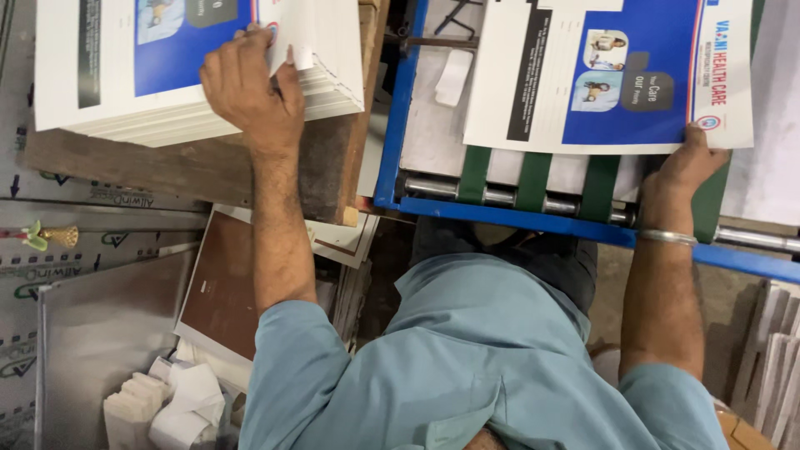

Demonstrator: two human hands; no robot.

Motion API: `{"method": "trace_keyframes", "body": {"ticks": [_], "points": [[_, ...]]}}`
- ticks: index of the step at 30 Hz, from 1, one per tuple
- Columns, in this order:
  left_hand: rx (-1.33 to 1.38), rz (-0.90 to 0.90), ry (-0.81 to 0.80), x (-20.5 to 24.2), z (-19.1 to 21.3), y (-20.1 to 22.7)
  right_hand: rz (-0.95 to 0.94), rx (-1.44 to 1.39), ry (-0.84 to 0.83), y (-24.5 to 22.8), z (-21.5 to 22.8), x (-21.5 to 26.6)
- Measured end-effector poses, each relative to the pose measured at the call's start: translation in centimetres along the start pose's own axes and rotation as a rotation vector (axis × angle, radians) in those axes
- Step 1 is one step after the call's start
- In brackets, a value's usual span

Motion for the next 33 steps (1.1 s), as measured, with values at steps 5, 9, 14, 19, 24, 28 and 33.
{"method": "trace_keyframes", "body": {"ticks": [5, 9, 14, 19, 24, 28, 33], "points": [[0.004, 0.022, -0.023, 0.0, 0.2, 0.0, -0.184, -0.164, 0.012, 0.5, -2.2, -0.7], [-0.014, 0.021, -0.006, -0.1, 0.6, 0.3, -0.336, -0.067, -0.066, 0.3, -2.8, 0.1], [0.015, 0.025, -0.06, 0.1, 0.5, 0.1, -0.428, 0.0, -0.103, 0.2, -1.3, 0.8], [0.05, 0.01, -0.197, -0.4, 0.9, -0.2, -0.468, 0.031, -0.078, -0.1, -1.3, 1.9], [0.253, -0.06, -0.466, -2.3, 3.3, -1.4, -0.463, 0.034, -0.197, -2.1, -5.2, 3.5], [0.488, 0.3, -0.495, -4.1, 4.1, -5.3, -0.42, -0.037, -0.385, -5.7, -11.7, 5.0], [0.449, 0.022, -0.222, -4.4, 3.0, 1.8, -0.335, -0.138, -0.828, -10.9, -23.3, 9.3]]}}
Point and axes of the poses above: each hand's wrist, its own x-axis away from the middle knuckle, its own z-axis out of the back of the hand, y = z × x, the point moved 6 cm from there along -x, towards the middle knuckle, and after that the axes turned 8 degrees about -y, right-handed, at the moved point
